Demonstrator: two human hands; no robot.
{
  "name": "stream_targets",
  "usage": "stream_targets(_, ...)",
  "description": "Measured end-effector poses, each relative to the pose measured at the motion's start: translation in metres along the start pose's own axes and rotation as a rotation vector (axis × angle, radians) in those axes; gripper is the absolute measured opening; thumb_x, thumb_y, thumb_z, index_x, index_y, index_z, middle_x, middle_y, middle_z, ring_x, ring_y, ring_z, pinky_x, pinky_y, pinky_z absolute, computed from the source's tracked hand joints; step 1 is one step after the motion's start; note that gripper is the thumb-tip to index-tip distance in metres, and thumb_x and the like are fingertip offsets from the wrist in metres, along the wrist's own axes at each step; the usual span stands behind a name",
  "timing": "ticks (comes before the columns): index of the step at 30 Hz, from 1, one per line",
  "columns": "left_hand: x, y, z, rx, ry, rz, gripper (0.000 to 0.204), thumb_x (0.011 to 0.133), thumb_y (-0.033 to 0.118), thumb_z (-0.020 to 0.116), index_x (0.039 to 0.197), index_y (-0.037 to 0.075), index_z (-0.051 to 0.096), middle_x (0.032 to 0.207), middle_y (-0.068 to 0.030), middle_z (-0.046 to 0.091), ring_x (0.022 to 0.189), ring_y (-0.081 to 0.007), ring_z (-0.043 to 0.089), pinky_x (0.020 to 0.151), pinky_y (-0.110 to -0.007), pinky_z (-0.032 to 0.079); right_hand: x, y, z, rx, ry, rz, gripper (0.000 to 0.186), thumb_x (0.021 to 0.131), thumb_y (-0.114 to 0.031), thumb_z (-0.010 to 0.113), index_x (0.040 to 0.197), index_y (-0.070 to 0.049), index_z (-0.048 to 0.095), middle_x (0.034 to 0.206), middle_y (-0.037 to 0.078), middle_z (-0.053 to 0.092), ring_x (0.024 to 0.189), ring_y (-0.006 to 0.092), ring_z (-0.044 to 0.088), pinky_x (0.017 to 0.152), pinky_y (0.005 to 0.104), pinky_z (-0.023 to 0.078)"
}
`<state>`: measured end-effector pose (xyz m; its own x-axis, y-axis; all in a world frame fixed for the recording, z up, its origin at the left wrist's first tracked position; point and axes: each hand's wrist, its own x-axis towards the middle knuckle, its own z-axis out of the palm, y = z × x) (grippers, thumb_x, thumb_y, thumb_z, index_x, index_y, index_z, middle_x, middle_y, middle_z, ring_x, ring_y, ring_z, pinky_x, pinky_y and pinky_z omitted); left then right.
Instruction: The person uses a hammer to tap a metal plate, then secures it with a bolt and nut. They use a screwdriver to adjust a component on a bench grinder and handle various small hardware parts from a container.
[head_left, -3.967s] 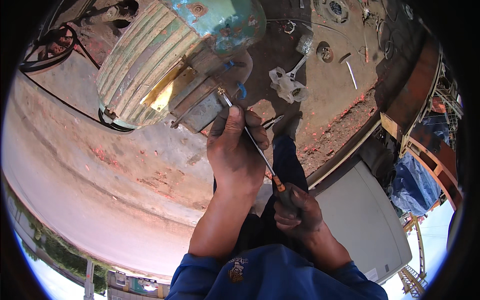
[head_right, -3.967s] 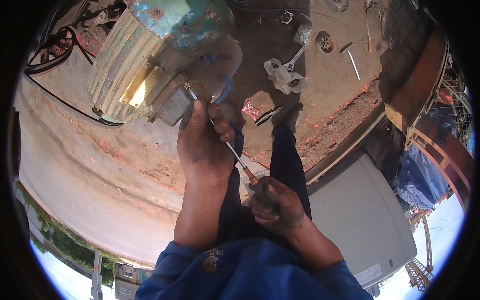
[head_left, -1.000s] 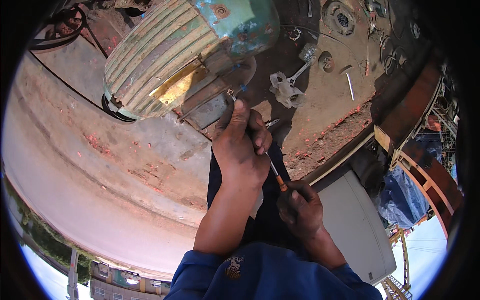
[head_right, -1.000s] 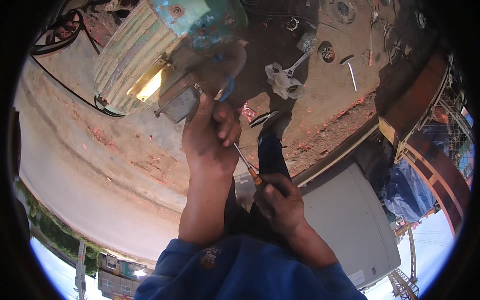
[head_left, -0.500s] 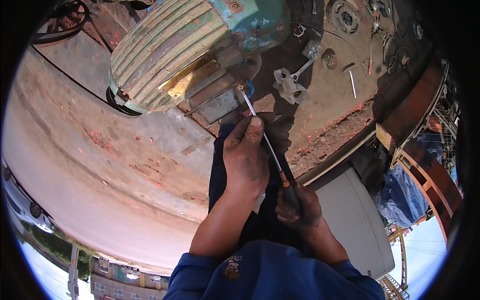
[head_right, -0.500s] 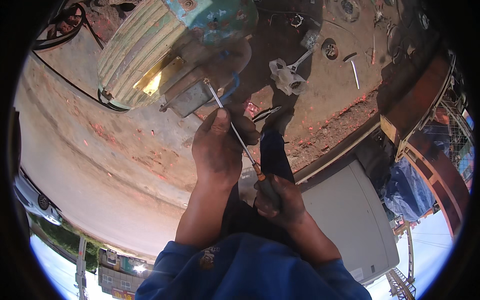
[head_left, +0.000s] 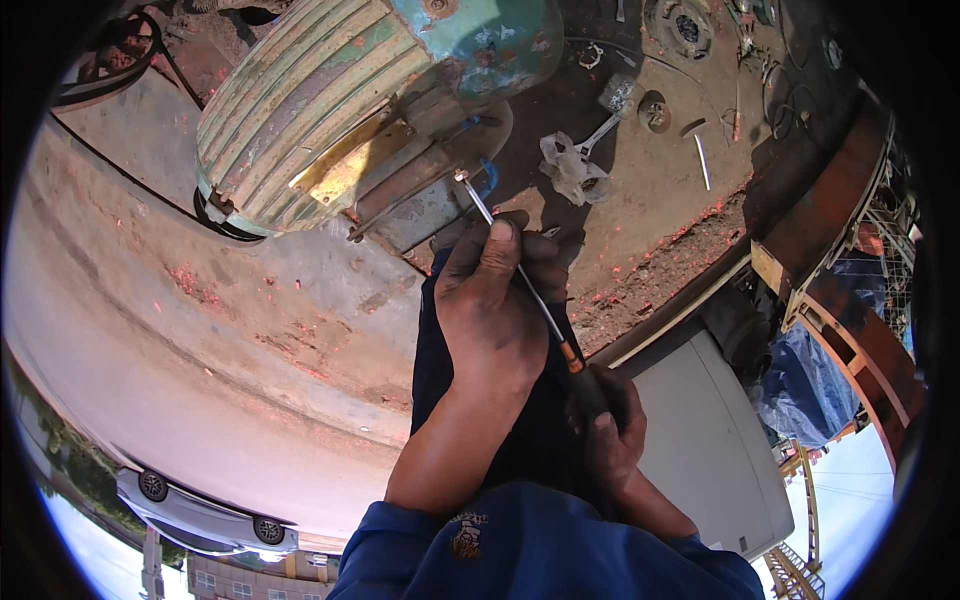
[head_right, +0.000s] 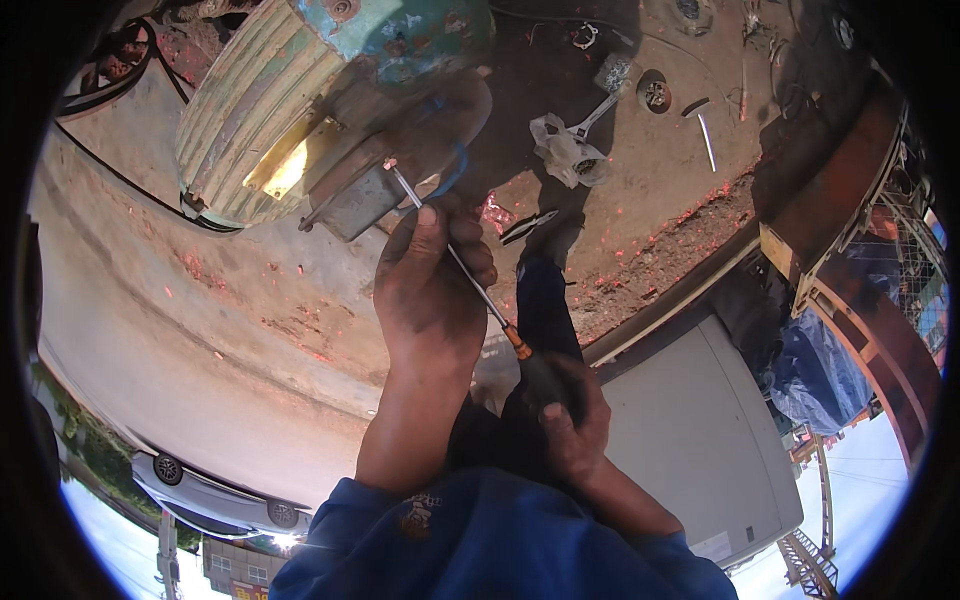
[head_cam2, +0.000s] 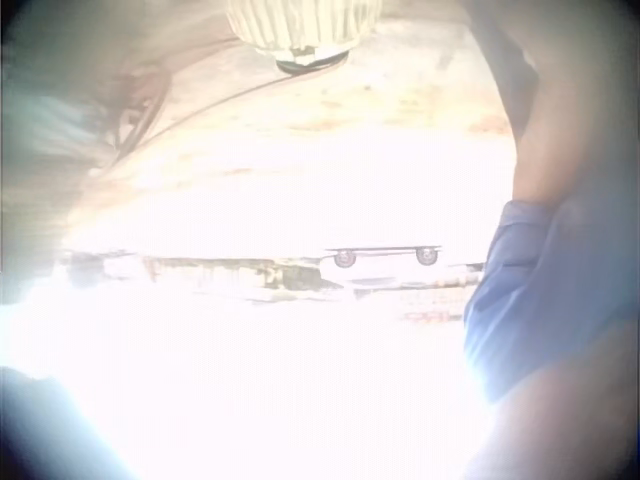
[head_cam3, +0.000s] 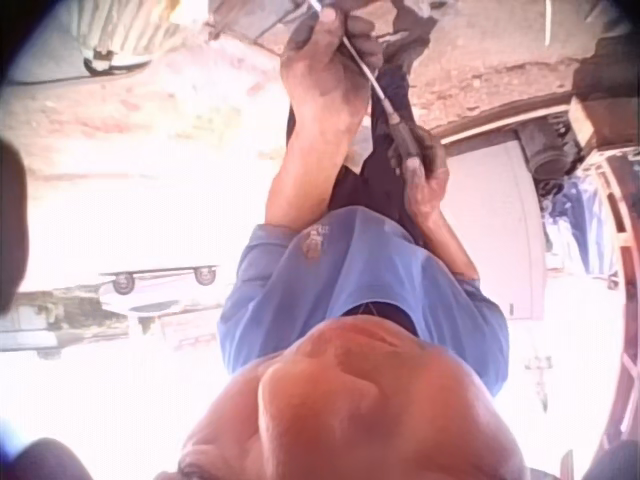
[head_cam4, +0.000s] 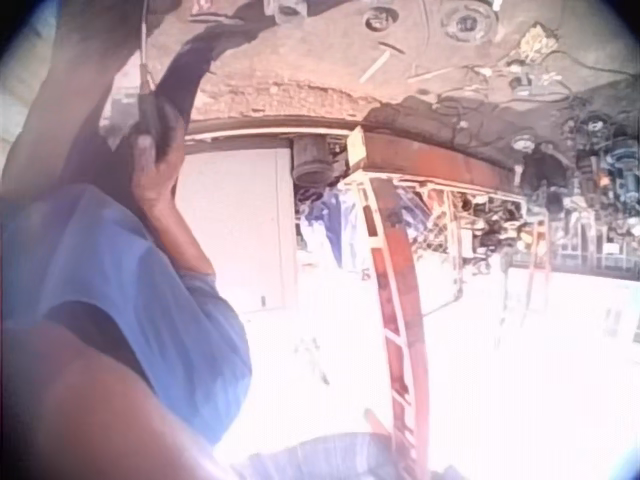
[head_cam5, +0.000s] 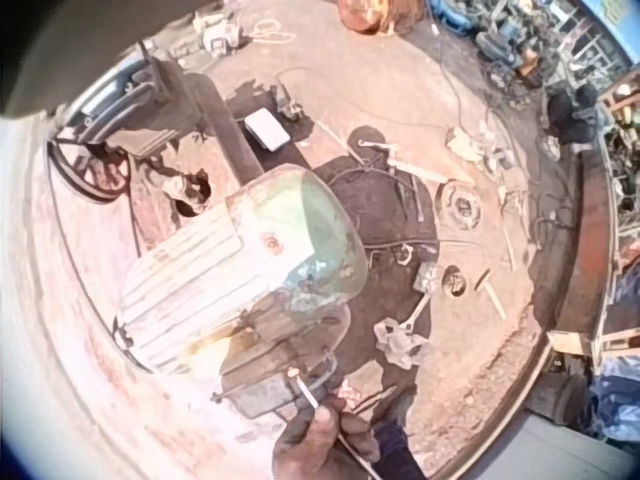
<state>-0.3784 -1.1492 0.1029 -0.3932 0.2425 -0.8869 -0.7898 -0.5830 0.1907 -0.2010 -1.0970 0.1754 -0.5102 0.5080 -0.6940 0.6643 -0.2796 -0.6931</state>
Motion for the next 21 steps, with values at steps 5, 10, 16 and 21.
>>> stream_targets(5, 0.001, 0.003, 0.006, -0.024, -0.016, -0.005, 0.026, 0.095, 0.024, 0.059, 0.104, 0.000, 0.059, 0.084, -0.0053, 0.060, 0.067, -0.0134, 0.054, 0.057, -0.025, 0.043, -0.002, 0.003, -0.005, -0.413, 0.066, -0.239, 0.058, 0.092, -0.045, 0.058, 0.119, 0.006, 0.051, 0.080, 0.011, 0.062, 0.064, 0.0181, 0.057, 0.059, 0.0308, 0.048)
stream_targets(10, 0.012, 0.004, 0.001, -0.130, -0.029, -0.027, 0.025, 0.095, 0.019, 0.059, 0.111, 0.000, 0.056, 0.083, -0.0034, 0.051, 0.072, -0.0110, 0.046, 0.060, -0.022, 0.040, -0.003, 0.004, -0.005, 0.043, -0.041, 0.119, 0.060, 0.095, -0.049, 0.051, 0.120, 0.006, 0.050, 0.076, 0.009, 0.060, 0.062, 0.0146, 0.054, 0.056, 0.0263, 0.043)
stream_targets(16, 0.014, 0.007, 0.007, -0.090, -0.005, 0.007, 0.021, 0.096, 0.020, 0.057, 0.106, 0.002, 0.054, 0.080, -0.0015, 0.049, 0.069, -0.0114, 0.044, 0.058, -0.023, 0.039, -0.007, 0.006, -0.003, 0.126, 0.087, 0.128, 0.045, 0.099, -0.037, 0.047, 0.112, 0.006, 0.055, 0.065, 0.008, 0.056, 0.052, 0.0129, 0.048, 0.049, 0.0241, 0.036)
stream_targets(21, 0.016, 0.008, 0.012, -0.087, 0.024, 0.030, 0.019, 0.098, 0.020, 0.054, 0.107, 0.004, 0.054, 0.079, -0.0021, 0.047, 0.067, -0.0120, 0.042, 0.058, -0.024, 0.037, -0.007, 0.006, -0.002, -0.175, 0.087, -0.122, 0.051, 0.097, -0.041, 0.051, 0.116, 0.006, 0.052, 0.068, 0.007, 0.057, 0.054, 0.0120, 0.048, 0.051, 0.0227, 0.037)
